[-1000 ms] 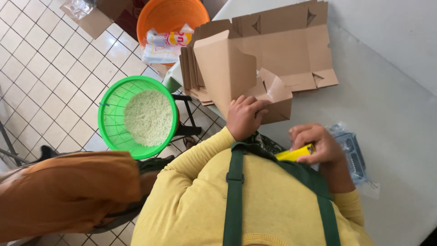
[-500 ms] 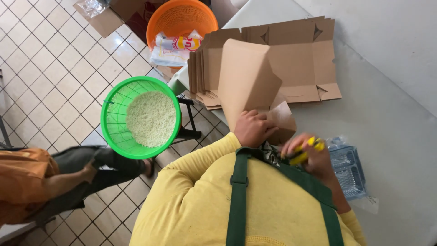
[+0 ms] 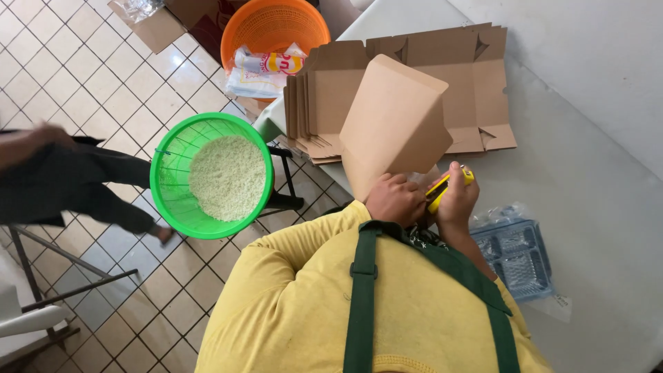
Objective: Assemble cardboard food boxes and insert plastic compartment trays using a stapler.
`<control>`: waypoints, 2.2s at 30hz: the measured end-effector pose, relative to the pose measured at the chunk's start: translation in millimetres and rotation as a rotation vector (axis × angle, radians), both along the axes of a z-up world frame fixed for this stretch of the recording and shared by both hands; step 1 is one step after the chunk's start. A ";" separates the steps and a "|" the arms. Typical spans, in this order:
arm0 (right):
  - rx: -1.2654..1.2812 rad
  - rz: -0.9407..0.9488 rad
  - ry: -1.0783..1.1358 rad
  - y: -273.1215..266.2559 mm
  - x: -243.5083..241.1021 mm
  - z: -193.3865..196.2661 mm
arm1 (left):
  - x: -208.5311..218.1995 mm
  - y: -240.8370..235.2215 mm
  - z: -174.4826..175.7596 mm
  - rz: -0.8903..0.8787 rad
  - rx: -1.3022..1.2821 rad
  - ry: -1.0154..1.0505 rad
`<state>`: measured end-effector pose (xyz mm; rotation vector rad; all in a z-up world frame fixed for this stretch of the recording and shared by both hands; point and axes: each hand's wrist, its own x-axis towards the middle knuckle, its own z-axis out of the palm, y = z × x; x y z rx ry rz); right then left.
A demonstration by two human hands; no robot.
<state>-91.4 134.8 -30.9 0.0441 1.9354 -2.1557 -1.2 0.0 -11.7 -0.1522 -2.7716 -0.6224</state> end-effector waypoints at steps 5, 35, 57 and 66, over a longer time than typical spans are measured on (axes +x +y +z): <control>-0.007 -0.026 -0.022 3.1 -0.7 1.1 | -1.0 2.6 2.4 0.054 0.039 0.122; 0.047 0.164 0.226 -20.1 -1.0 -11.6 | 11.5 -19.8 39.8 -0.020 0.528 -0.107; 1.455 0.398 0.836 86.3 -34.5 -153.5 | 37.1 -92.1 76.8 0.378 0.458 0.257; 0.402 0.464 0.660 44.3 -25.1 -31.1 | 60.9 -97.4 2.9 0.400 1.080 0.434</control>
